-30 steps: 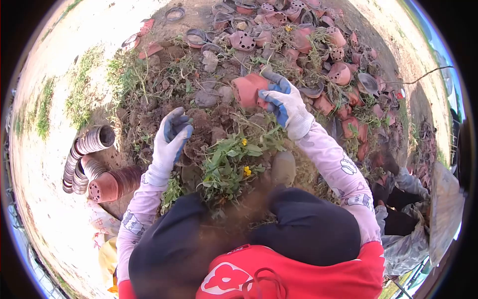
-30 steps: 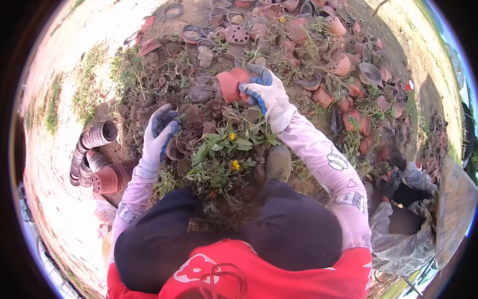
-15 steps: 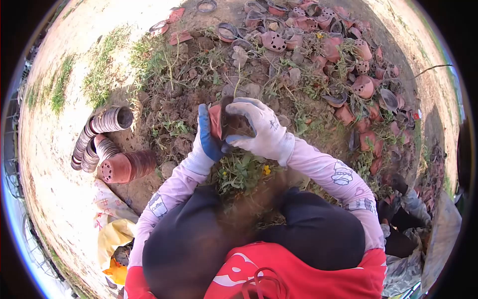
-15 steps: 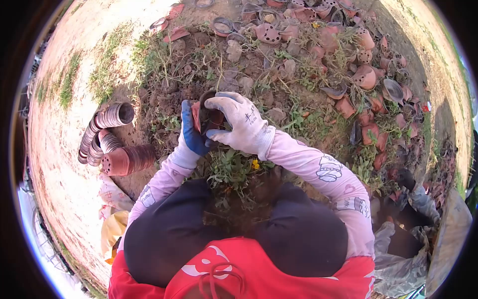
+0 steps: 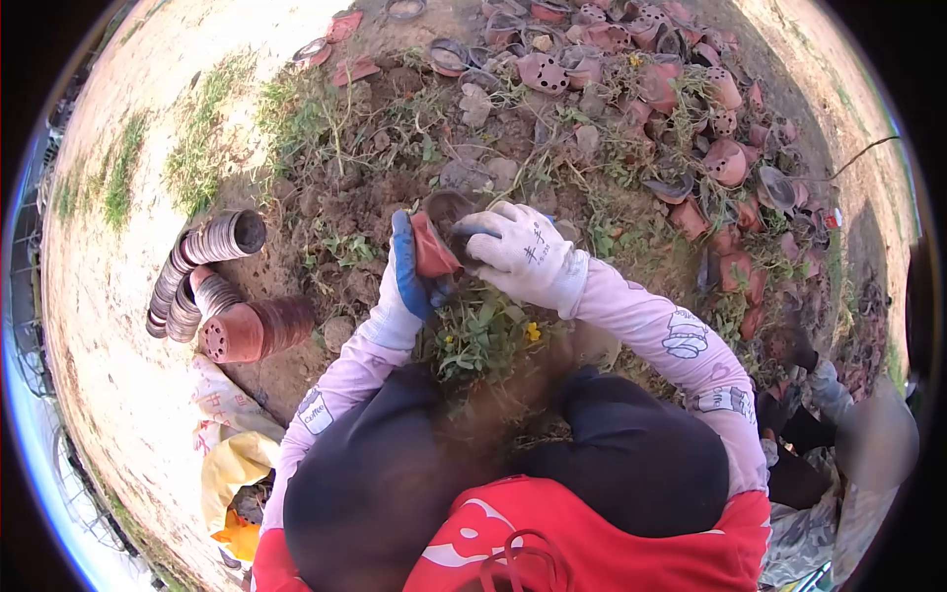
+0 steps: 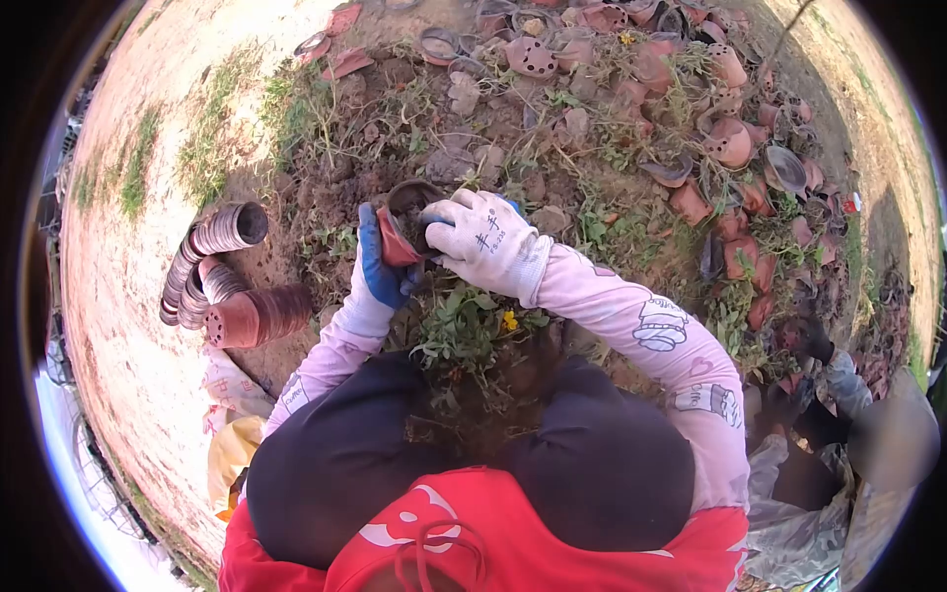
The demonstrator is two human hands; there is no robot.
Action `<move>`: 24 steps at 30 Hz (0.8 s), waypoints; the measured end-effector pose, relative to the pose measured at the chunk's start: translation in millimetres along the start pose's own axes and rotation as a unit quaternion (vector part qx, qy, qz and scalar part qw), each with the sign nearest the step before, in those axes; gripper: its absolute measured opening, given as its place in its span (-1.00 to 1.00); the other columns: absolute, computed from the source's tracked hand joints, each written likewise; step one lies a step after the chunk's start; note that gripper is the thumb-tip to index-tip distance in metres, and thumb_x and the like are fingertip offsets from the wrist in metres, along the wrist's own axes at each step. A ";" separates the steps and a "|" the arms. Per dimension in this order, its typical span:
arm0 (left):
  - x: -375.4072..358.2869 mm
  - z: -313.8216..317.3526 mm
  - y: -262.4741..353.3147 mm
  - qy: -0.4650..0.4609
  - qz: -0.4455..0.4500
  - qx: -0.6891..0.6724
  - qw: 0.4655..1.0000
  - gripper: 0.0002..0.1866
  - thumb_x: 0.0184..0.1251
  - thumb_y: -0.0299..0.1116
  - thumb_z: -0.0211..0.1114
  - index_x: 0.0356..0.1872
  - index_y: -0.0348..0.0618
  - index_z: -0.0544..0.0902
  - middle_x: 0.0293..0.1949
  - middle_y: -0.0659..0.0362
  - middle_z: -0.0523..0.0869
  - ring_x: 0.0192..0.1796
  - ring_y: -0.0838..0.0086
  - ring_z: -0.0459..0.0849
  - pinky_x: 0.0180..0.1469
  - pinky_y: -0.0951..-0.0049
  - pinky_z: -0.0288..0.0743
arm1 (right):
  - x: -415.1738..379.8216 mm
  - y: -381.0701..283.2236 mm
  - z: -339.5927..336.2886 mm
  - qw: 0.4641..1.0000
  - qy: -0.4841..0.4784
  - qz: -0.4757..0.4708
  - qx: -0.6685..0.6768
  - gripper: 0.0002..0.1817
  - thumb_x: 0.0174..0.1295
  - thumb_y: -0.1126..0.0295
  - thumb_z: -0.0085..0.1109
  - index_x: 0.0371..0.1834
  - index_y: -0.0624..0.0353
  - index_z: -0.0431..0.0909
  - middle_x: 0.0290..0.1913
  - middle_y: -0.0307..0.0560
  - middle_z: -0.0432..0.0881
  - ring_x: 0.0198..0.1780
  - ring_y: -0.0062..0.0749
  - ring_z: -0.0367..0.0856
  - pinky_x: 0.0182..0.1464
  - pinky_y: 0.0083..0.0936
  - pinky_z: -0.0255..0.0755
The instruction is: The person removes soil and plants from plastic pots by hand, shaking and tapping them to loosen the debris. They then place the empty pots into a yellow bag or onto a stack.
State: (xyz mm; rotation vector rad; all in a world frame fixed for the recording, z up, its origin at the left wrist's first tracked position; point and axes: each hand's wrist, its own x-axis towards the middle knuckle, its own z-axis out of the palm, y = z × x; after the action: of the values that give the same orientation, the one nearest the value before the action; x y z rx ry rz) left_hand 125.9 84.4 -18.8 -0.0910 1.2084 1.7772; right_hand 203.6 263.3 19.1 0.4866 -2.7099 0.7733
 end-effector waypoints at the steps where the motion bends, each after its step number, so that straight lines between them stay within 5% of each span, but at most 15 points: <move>1: 0.1 -1.0 0.6 0.025 0.019 0.004 1.000 -0.35 0.24 0.41 -0.16 -0.03 0.09 0.49 -0.49 0.31 0.59 -0.68 0.66 0.43 -0.76 0.67 0.18 | -2.0 -3.0 3.0 1.000 0.021 -0.004 0.010 -0.72 -0.17 0.38 0.31 -0.34 0.07 0.49 -0.10 -0.18 0.55 -0.09 -0.20 0.52 -0.11 -0.28 0.45; 7: 0.0 -14.5 2.8 0.008 0.045 0.035 0.998 -0.41 0.26 0.33 -0.04 -0.03 0.04 0.49 -0.39 0.29 0.60 -0.50 0.63 0.56 -0.58 0.66 0.43 | -16.0 -11.4 14.6 0.994 0.038 0.061 0.081 -0.73 -0.14 0.43 0.33 -0.33 0.13 0.51 -0.18 -0.13 0.57 -0.13 -0.15 0.54 -0.13 -0.30 0.46; 9: 8.0 -13.1 -1.4 0.016 0.160 -0.009 0.987 -0.40 0.29 0.23 0.04 0.05 -0.10 0.46 -0.22 0.22 0.60 -0.26 0.57 0.60 -0.28 0.58 0.55 | -17.0 -12.5 12.0 0.990 0.048 0.083 0.104 -0.75 -0.11 0.44 0.34 -0.33 0.17 0.53 -0.20 -0.10 0.58 -0.17 -0.11 0.55 -0.14 -0.32 0.46; 12: 5.9 -17.2 6.8 -0.016 0.197 0.041 0.979 -0.37 0.29 0.12 0.15 0.15 -0.23 0.40 -0.05 0.16 0.58 -0.07 0.49 0.58 0.00 0.48 0.49 | -13.7 -14.5 1.2 0.970 -0.012 0.127 0.208 -0.74 -0.02 0.45 0.30 -0.23 0.22 0.57 -0.19 -0.04 0.60 -0.20 -0.17 0.59 -0.14 -0.38 0.47; 14: 2.0 -17.1 11.2 -0.011 0.236 0.135 0.962 -0.35 0.25 0.06 0.22 0.17 -0.26 0.38 0.00 0.14 0.56 -0.01 0.46 0.56 0.06 0.45 0.45 | -9.4 -19.1 -2.7 0.924 0.087 0.208 0.307 -0.69 0.11 0.34 0.24 -0.11 0.24 0.55 -0.25 -0.04 0.62 -0.26 -0.24 0.60 -0.14 -0.38 0.48; 16: -4.4 -7.2 16.5 -0.011 0.272 0.227 0.935 -0.32 0.21 0.01 0.29 0.20 -0.28 0.35 0.04 0.12 0.55 0.05 0.42 0.54 0.13 0.42 0.41 | 3.1 -23.7 -18.8 0.747 0.009 0.411 0.522 -0.60 0.21 0.18 0.20 -0.03 0.27 0.50 -0.31 -0.23 0.58 -0.38 -0.68 0.45 -0.30 -0.63 0.41; 18: -10.4 4.1 19.2 -0.046 0.278 0.311 0.907 -0.24 0.09 -0.12 0.41 0.25 -0.31 0.30 0.07 0.06 0.53 0.11 0.33 0.53 0.17 0.37 0.38 | 1.8 -12.7 -4.9 0.714 -0.008 0.433 0.551 -0.63 0.22 0.19 0.19 -0.06 0.25 0.49 -0.33 -0.25 0.56 -0.43 -0.69 0.42 -0.38 -0.65 0.38; 19: -7.4 0.0 21.2 -0.032 0.306 0.441 0.844 -0.17 0.00 -0.20 0.45 0.28 -0.32 0.25 0.13 -0.03 0.47 0.16 0.25 0.48 0.21 0.34 0.34 | -2.4 -8.6 3.4 0.713 -0.006 0.433 0.551 -0.63 0.22 0.19 0.19 -0.06 0.25 0.49 -0.33 -0.25 0.56 -0.43 -0.69 0.42 -0.38 -0.65 0.38; 22: -9.6 5.2 16.8 -0.004 0.303 0.436 0.848 -0.12 -0.05 -0.25 0.45 0.31 -0.32 0.19 0.18 -0.09 0.41 0.21 0.20 0.43 0.25 0.31 0.28 | -9.1 -5.9 15.9 0.692 0.046 0.429 0.579 -0.69 0.25 0.23 0.16 -0.10 0.24 0.49 -0.32 -0.24 0.57 -0.45 -0.64 0.49 -0.43 -0.64 0.43; 24: -8.8 5.7 16.9 -0.017 0.283 0.463 0.840 -0.16 0.06 -0.19 0.40 0.31 -0.31 0.18 0.20 -0.07 0.37 0.23 0.24 0.38 0.27 0.31 0.24 | -12.2 -6.1 14.9 0.621 0.050 0.426 0.656 -0.73 0.26 0.29 0.13 -0.08 0.23 0.48 -0.29 -0.21 0.60 -0.43 -0.58 0.57 -0.43 -0.64 0.50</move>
State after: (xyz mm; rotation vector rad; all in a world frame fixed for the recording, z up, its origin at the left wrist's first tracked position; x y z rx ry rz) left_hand 120.7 82.0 0.2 0.9422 2.0868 1.4311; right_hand 214.5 253.1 5.4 -0.7236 -1.5740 2.8348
